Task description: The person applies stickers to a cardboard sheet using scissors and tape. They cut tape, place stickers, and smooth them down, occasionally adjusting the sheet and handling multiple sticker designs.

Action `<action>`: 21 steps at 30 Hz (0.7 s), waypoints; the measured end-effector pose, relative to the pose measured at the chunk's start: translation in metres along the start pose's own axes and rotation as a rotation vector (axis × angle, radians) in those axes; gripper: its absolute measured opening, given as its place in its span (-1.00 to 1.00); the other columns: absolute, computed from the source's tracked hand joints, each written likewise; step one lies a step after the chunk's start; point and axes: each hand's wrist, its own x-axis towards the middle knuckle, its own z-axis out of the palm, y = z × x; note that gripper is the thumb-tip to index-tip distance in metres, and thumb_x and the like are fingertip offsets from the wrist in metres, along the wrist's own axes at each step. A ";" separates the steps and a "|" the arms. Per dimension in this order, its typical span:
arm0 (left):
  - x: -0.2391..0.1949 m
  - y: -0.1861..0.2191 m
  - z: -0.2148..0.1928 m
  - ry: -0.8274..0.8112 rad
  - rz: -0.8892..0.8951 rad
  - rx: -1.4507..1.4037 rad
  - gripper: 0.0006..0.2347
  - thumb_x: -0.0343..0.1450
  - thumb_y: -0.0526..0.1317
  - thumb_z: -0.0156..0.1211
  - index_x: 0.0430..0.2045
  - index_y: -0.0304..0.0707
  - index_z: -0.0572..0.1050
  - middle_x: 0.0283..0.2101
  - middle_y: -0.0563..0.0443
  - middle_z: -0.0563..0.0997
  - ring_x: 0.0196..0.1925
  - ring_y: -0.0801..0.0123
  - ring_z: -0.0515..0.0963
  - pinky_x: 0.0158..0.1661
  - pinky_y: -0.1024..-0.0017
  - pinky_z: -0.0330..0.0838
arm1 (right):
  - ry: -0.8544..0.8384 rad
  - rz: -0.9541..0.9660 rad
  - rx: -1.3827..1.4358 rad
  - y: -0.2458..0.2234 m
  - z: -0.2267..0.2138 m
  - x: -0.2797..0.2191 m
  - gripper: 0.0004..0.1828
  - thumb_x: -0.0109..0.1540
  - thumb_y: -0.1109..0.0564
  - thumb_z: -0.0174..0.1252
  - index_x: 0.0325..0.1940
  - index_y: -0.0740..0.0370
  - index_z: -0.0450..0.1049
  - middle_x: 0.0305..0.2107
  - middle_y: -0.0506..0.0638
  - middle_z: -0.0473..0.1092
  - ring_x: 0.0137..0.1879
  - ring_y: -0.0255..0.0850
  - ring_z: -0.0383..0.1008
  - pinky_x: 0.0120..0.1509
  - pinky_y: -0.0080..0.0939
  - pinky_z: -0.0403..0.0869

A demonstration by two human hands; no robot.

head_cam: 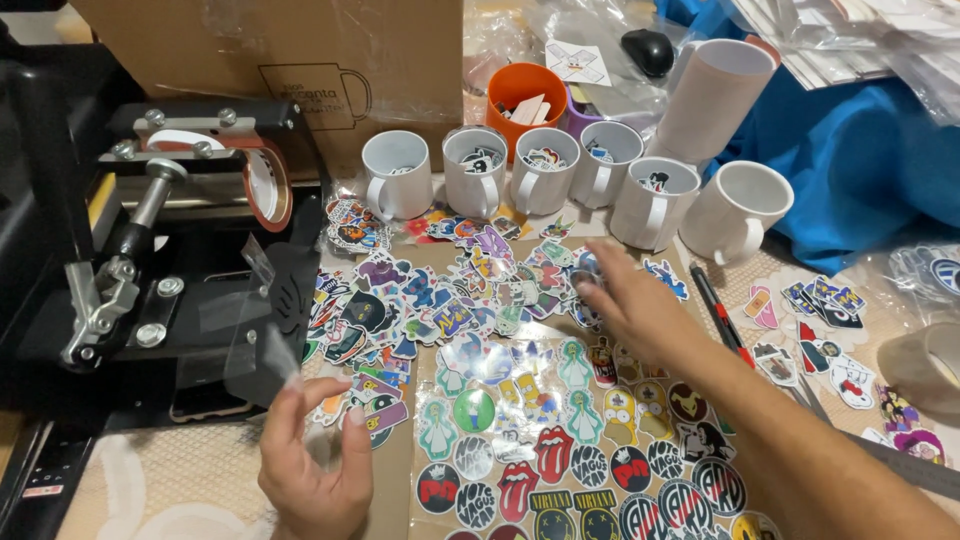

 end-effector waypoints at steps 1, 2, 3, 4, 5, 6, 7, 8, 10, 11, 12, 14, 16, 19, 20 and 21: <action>0.000 0.001 -0.001 0.003 -0.003 0.106 -0.72 0.42 -0.34 0.16 -0.03 -0.50 0.34 -0.17 -0.14 0.61 -0.11 0.13 0.59 0.02 0.27 0.49 | 0.042 0.064 0.066 0.001 -0.013 -0.004 -0.24 0.34 -0.31 -0.30 0.54 0.09 -0.08 0.46 0.18 -0.05 0.51 0.03 -0.02 0.49 0.17 0.10; 0.000 0.001 -0.002 0.000 -0.007 0.106 -0.72 0.42 -0.34 0.16 -0.03 -0.50 0.34 -0.17 -0.14 0.61 -0.11 0.13 0.59 0.02 0.27 0.49 | 0.037 0.066 0.066 -0.001 -0.027 -0.015 -0.24 0.34 -0.31 -0.30 0.54 0.09 -0.08 0.46 0.18 -0.05 0.51 0.03 -0.02 0.49 0.17 0.10; 0.000 0.001 -0.003 0.002 0.025 0.146 -0.78 0.41 -0.34 0.22 -0.11 -0.45 0.45 -0.19 -0.18 0.57 -0.17 0.16 0.58 -0.06 0.32 0.49 | 0.163 0.071 0.103 -0.002 -0.041 -0.025 -0.33 0.34 -0.17 -0.20 0.49 0.13 0.06 0.40 0.18 0.09 0.44 0.07 0.11 0.41 0.21 0.18; 0.001 0.000 -0.003 0.003 0.059 0.185 -0.84 0.40 -0.34 0.27 -0.19 -0.40 0.56 -0.21 -0.23 0.53 -0.23 0.19 0.56 -0.15 0.37 0.50 | 0.292 0.075 0.140 -0.003 -0.056 -0.035 -0.42 0.34 -0.03 -0.10 0.43 0.16 0.19 0.34 0.19 0.24 0.38 0.11 0.25 0.33 0.26 0.27; 0.002 0.002 -0.003 0.001 0.057 0.185 -0.84 0.40 -0.34 0.27 -0.19 -0.40 0.56 -0.21 -0.23 0.53 -0.23 0.19 0.56 -0.15 0.37 0.50 | 0.290 0.077 0.141 0.002 -0.064 -0.049 -0.42 0.34 -0.03 -0.10 0.43 0.16 0.19 0.34 0.19 0.24 0.38 0.11 0.25 0.33 0.26 0.27; 0.003 0.005 -0.003 -0.036 0.049 0.151 -0.89 0.39 -0.36 0.28 -0.27 -0.37 0.58 -0.26 -0.18 0.50 -0.26 0.22 0.53 -0.17 0.39 0.46 | 0.379 0.026 0.128 0.007 -0.071 -0.064 -0.49 0.34 0.02 -0.05 0.36 0.21 0.29 0.23 0.14 0.35 0.25 0.03 0.38 0.27 0.15 0.34; 0.003 0.007 -0.003 -0.073 0.040 0.116 -0.94 0.37 -0.38 0.30 -0.35 -0.33 0.60 -0.31 -0.14 0.46 -0.29 0.25 0.50 -0.20 0.41 0.43 | 0.468 -0.025 0.114 0.012 -0.079 -0.080 -0.56 0.34 0.07 0.00 0.28 0.26 0.39 0.13 0.09 0.46 0.12 -0.04 0.50 0.22 0.03 0.41; 0.006 0.012 -0.001 -0.077 0.039 0.116 -0.94 0.37 -0.38 0.30 -0.35 -0.33 0.60 -0.31 -0.14 0.46 -0.29 0.25 0.50 -0.20 0.41 0.43 | 0.466 -0.022 0.116 0.010 -0.083 -0.097 -0.56 0.34 0.07 0.00 0.28 0.26 0.39 0.13 0.09 0.46 0.12 -0.04 0.50 0.22 0.03 0.41; 0.010 0.021 0.003 -0.191 0.007 0.018 -0.95 0.35 -0.40 0.28 -0.38 -0.35 0.58 -0.28 -0.14 0.53 -0.22 0.21 0.56 -0.14 0.39 0.49 | 0.530 0.092 0.115 0.008 -0.090 -0.132 -0.68 0.31 0.18 0.12 0.14 0.27 0.51 0.02 0.09 0.51 0.04 -0.10 0.52 0.26 -0.10 0.43; 0.013 0.023 0.005 -0.198 0.002 0.019 -0.95 0.35 -0.40 0.28 -0.38 -0.35 0.58 -0.28 -0.14 0.53 -0.22 0.21 0.56 -0.14 0.39 0.49 | 0.523 0.097 0.118 0.015 -0.086 -0.142 -0.68 0.31 0.18 0.12 0.14 0.27 0.51 0.02 0.09 0.51 0.04 -0.10 0.52 0.26 -0.10 0.43; 0.010 0.027 0.006 -0.240 -0.082 -0.013 -0.95 0.35 -0.40 0.28 -0.38 -0.36 0.59 -0.27 -0.14 0.55 -0.19 0.20 0.56 -0.10 0.35 0.49 | 0.483 0.211 0.112 0.022 -0.080 -0.159 -0.69 0.29 0.16 0.15 0.12 0.24 0.55 -0.07 0.05 0.54 -0.06 -0.18 0.52 0.12 -0.17 0.46; 0.006 0.038 0.005 -0.304 -0.183 -0.046 -0.94 0.34 -0.40 0.28 -0.39 -0.38 0.60 -0.27 -0.14 0.58 -0.17 0.19 0.57 -0.06 0.30 0.48 | 0.422 0.344 0.105 0.042 -0.061 -0.189 -0.69 0.28 0.13 0.18 0.09 0.22 0.59 -0.16 0.02 0.57 -0.16 -0.27 0.53 -0.01 -0.23 0.49; 0.008 0.048 0.006 -0.324 -0.337 -0.126 -0.98 0.39 -0.38 0.26 -0.40 -0.35 0.57 -0.26 -0.08 0.57 -0.16 0.30 0.56 -0.02 0.42 0.43 | 0.246 0.412 -0.295 0.068 -0.037 -0.212 -0.64 0.21 -0.19 0.17 0.03 -0.14 0.61 0.04 -0.27 0.52 0.03 -0.24 0.55 0.04 -0.08 0.48; 0.003 0.057 0.003 -0.375 -0.475 -0.229 -0.98 0.42 -0.42 0.22 -0.35 -0.40 0.55 -0.21 -0.10 0.55 -0.07 0.32 0.54 0.03 0.48 0.46 | 0.213 0.368 -0.454 0.084 -0.026 -0.233 -0.63 0.23 -0.09 0.13 0.12 -0.11 0.54 0.11 -0.18 0.44 0.03 -0.04 0.54 -0.06 0.11 0.57; -0.001 0.065 0.003 -0.386 -0.481 -0.229 -0.98 0.42 -0.42 0.22 -0.35 -0.40 0.55 -0.21 -0.10 0.55 -0.07 0.32 0.54 0.03 0.48 0.46 | 0.204 0.376 -0.451 0.087 -0.024 -0.240 -0.63 0.23 -0.09 0.13 0.12 -0.11 0.54 0.11 -0.18 0.44 0.03 -0.04 0.54 -0.06 0.11 0.57; -0.004 0.073 0.002 -0.396 -0.571 -0.281 -0.97 0.41 -0.43 0.22 -0.33 -0.40 0.54 -0.19 -0.11 0.55 -0.06 0.33 0.54 0.04 0.49 0.45 | 0.244 0.365 -0.404 0.089 -0.023 -0.246 -0.65 0.25 -0.07 0.14 0.11 -0.07 0.56 0.11 -0.16 0.45 0.03 -0.06 0.54 -0.03 0.09 0.54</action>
